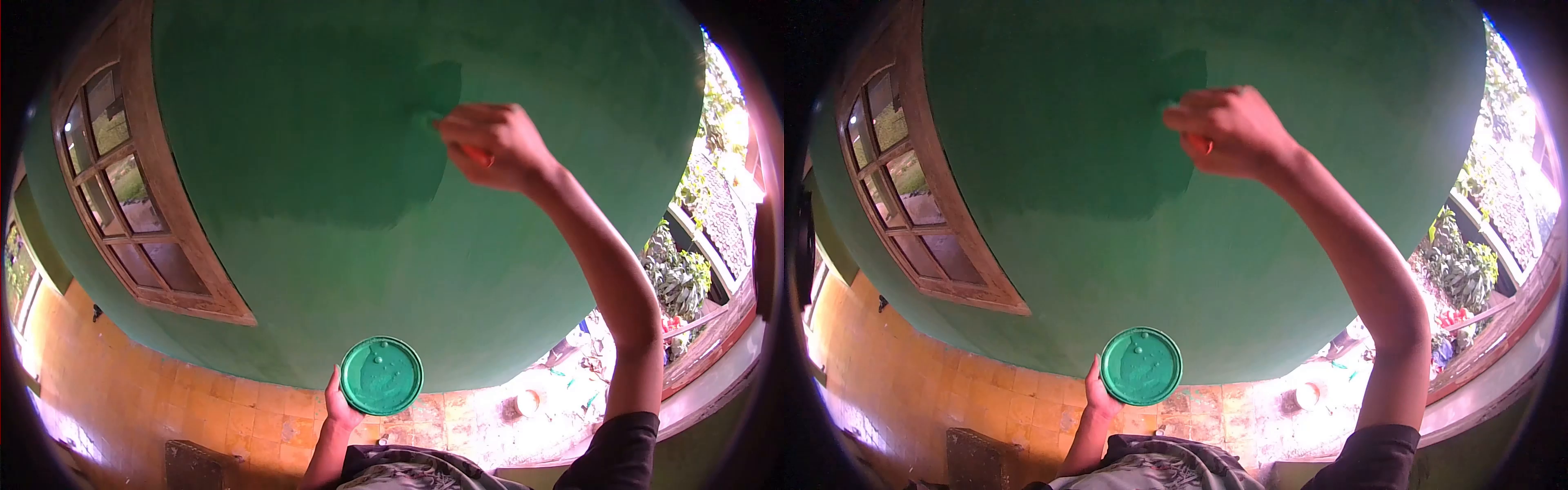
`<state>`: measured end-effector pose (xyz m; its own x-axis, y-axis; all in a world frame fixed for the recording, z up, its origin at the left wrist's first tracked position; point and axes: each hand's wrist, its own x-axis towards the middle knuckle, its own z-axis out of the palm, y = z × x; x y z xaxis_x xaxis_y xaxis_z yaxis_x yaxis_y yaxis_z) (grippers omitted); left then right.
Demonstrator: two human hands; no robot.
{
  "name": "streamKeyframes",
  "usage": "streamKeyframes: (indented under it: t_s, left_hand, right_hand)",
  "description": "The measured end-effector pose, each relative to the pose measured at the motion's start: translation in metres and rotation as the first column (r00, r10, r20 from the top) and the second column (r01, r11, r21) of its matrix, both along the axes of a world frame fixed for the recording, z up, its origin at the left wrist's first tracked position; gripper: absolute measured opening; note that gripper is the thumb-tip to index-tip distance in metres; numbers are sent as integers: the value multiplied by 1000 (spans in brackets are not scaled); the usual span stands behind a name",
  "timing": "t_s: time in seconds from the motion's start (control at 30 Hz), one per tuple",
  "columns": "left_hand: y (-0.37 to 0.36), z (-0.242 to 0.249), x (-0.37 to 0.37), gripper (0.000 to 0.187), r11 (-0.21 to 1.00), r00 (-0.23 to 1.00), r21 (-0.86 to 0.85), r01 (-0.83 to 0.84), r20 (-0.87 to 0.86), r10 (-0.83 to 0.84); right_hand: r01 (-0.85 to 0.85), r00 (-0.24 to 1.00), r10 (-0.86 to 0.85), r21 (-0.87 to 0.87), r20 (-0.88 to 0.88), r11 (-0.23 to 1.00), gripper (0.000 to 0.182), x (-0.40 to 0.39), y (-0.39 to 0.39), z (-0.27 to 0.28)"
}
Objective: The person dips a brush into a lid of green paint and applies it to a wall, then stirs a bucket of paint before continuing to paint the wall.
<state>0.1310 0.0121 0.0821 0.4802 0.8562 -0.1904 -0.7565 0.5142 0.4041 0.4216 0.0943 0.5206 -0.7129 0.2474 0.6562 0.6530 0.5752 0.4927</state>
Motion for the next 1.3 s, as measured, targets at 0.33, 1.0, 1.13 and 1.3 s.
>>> streamKeyframes:
  t_s: [0.33,1.0,1.13,1.3]
  left_hand:
    - [0,-8,-1,69,996,970,-11,88,230,-83]
    - [3,-17,5,81,977,844,-15,213,506,-177]
    - [5,-21,3,82,982,898,1,190,405,-174]
    - [4,-19,4,86,981,906,-16,193,386,-172]
  right_hand:
    - [-63,980,56,30,192,998,19,1,5,-93]
    - [6,958,25,-106,286,994,17,-7,8,-153]
    - [32,993,-5,-225,116,974,15,-5,11,-129]
    - [18,1000,-17,97,-13,995,24,-7,6,-56]
